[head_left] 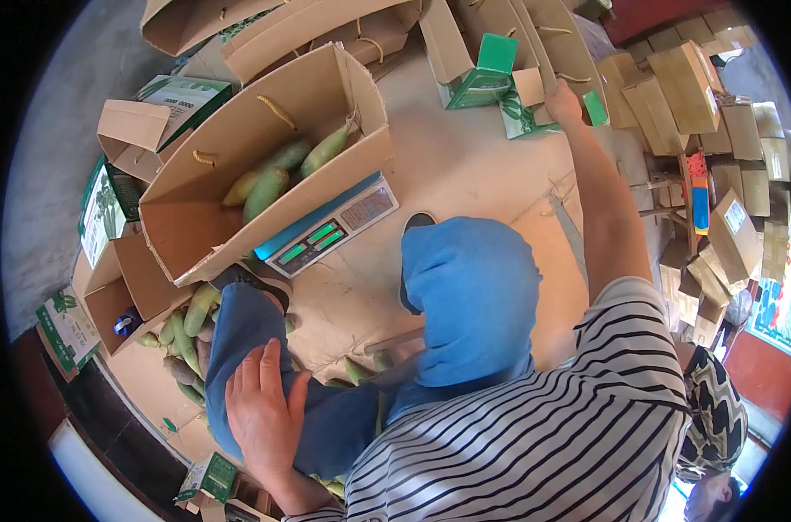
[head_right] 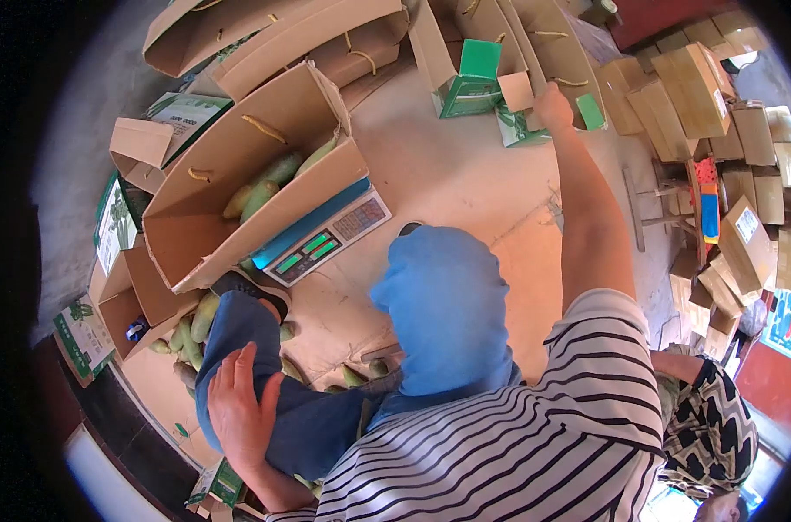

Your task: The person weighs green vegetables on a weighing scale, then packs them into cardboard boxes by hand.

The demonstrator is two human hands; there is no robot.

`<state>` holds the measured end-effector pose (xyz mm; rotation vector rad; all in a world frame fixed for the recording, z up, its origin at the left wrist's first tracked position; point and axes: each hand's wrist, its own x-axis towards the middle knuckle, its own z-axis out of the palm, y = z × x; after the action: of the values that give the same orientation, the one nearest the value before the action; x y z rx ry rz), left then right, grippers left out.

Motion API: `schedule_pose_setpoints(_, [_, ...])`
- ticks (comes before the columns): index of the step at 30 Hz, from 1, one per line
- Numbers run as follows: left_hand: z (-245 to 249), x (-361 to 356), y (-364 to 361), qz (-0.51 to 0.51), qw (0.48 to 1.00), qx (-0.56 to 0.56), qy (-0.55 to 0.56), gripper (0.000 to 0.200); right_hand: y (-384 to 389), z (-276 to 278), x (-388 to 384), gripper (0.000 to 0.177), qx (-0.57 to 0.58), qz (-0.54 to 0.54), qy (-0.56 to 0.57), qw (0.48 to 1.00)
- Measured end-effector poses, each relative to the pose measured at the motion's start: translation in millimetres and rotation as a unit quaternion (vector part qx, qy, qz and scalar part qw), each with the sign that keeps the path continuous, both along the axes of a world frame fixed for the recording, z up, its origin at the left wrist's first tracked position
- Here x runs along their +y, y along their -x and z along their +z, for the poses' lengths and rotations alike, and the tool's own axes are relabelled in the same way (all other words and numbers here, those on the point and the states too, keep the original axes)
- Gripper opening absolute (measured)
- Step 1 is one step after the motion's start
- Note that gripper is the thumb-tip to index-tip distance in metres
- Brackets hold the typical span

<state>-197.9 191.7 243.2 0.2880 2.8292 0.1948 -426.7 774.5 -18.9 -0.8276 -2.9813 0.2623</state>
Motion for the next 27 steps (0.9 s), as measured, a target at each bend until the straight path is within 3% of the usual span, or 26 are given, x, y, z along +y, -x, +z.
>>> schedule_pose_setpoints(5, [0.2, 4.0, 0.9, -0.010, 1.000, 0.005, -0.012, 0.045, -19.4, 11.5, -14.3, 0.041, 0.112, 0.046, 0.115, 0.986])
schedule_pose_setpoints(9, [2.2, 5.8, -0.9, -0.008, 1.000, 0.015, -0.021, 0.044, -13.4, 31.1, -17.5, 0.038, 0.244, 0.044, 0.087, 0.965])
schedule_pose_setpoints(11, [3.2, 4.9, -2.7, -0.011, 1.000, 0.017, -0.018, 0.044, -7.2, 57.1, -41.0, 0.036, 0.290, 0.078, 0.094, 0.949])
schedule_pose_setpoints(15, [3.4, 1.7, -5.5, -0.012, 0.999, 0.033, -0.026, 0.043, -17.5, 167.8, -183.1, 0.036, 0.316, 0.267, 0.180, 0.892])
schedule_pose_setpoints(17, [3.2, 0.1, -7.0, -0.013, 0.999, 0.021, -0.039, 0.042, -33.6, 214.2, -256.7, 0.035, 0.275, 0.410, 0.179, 0.851])
schedule_pose_setpoints(21, [-5.5, -6.7, -12.0, -0.031, 0.996, 0.053, -0.064, 0.036, -62.7, 260.7, -363.3, 0.038, 0.004, 0.625, 0.118, 0.771])
schedule_pose_setpoints(22, [-9.6, -8.8, -13.0, -0.041, 0.993, 0.077, -0.085, 0.034, -69.6, 255.3, -390.3, 0.040, -0.068, 0.667, 0.102, 0.735])
schedule_pose_setpoints(23, [-14.6, -11.8, -15.9, -0.043, 0.990, 0.094, -0.101, 0.032, -68.6, 234.0, -406.9, 0.043, -0.032, 0.678, 0.073, 0.731])
schedule_pose_setpoints(24, [-20.8, -13.2, -18.3, -0.051, 0.990, 0.098, -0.084, 0.029, -67.6, 224.1, -423.0, 0.048, -0.035, 0.662, 0.069, 0.745])
schedule_pose_setpoints(27, [-16.1, -17.7, -30.3, -0.003, 0.948, 0.214, -0.235, 0.028, -43.8, 160.8, -430.3, 0.055, -0.031, 0.663, -0.001, 0.748])
